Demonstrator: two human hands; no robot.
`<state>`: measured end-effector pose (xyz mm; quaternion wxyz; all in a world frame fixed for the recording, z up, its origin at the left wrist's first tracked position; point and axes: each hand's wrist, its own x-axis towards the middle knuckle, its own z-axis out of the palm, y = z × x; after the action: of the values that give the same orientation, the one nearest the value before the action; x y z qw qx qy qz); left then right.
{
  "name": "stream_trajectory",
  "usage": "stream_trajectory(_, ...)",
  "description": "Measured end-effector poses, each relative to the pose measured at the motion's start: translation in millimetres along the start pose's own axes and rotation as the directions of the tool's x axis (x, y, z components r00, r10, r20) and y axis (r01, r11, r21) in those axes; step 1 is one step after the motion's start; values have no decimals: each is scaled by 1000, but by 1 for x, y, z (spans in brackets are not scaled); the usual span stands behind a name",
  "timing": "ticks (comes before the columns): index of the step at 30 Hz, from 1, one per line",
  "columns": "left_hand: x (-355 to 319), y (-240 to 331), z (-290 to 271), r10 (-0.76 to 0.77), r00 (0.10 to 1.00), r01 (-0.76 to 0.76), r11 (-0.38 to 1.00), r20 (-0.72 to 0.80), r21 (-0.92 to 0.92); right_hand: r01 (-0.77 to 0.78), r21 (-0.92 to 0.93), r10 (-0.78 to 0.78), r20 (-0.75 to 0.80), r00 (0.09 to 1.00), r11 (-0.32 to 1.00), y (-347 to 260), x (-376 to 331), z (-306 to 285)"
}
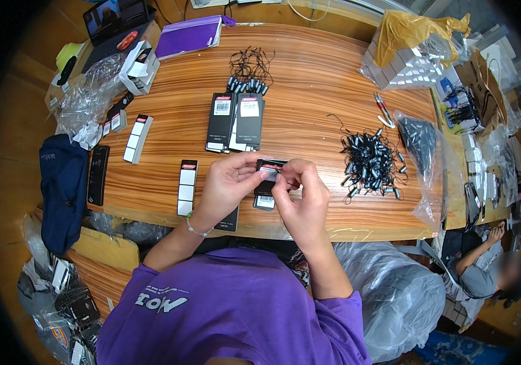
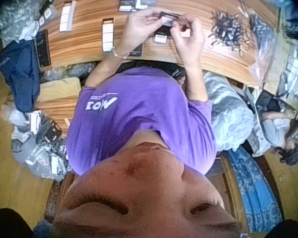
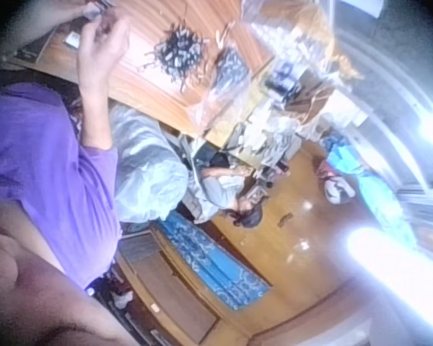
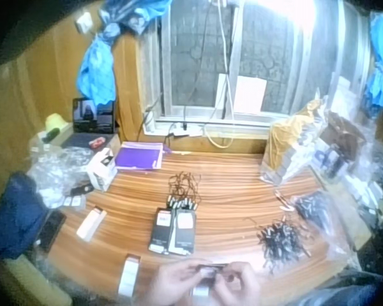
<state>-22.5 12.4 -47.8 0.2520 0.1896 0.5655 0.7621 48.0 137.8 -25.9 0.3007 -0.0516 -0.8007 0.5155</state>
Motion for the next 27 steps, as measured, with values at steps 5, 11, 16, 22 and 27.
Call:
stream_trajectory(5, -1, 2, 2, 19, 1000, -20, 999, 16, 36, -31, -39, 31, 7, 999, 999, 3, 0, 0)
stream_trajectory(11, -5, 13, 5, 74, 997, -74, 898, 17, 435, -211, 289, 207, 45, 977, 934, 7, -1, -4)
stream_trajectory(16, -7, 14, 14, 196, 981, -170, 860, -2, 482, -240, 338, 246, 27, 969, 910, 6, -2, -3)
stream_trajectory(22, -6, 15, 16, 387, 915, -379, 735, 110, 563, -228, 519, 280, -22, 960, 824, 6, -6, 0)
stream_trajectory(27, -1, 16, 10, 575, 779, -563, 466, 250, 683, -396, 525, 394, 123, 911, 753, 14, -5, -14)
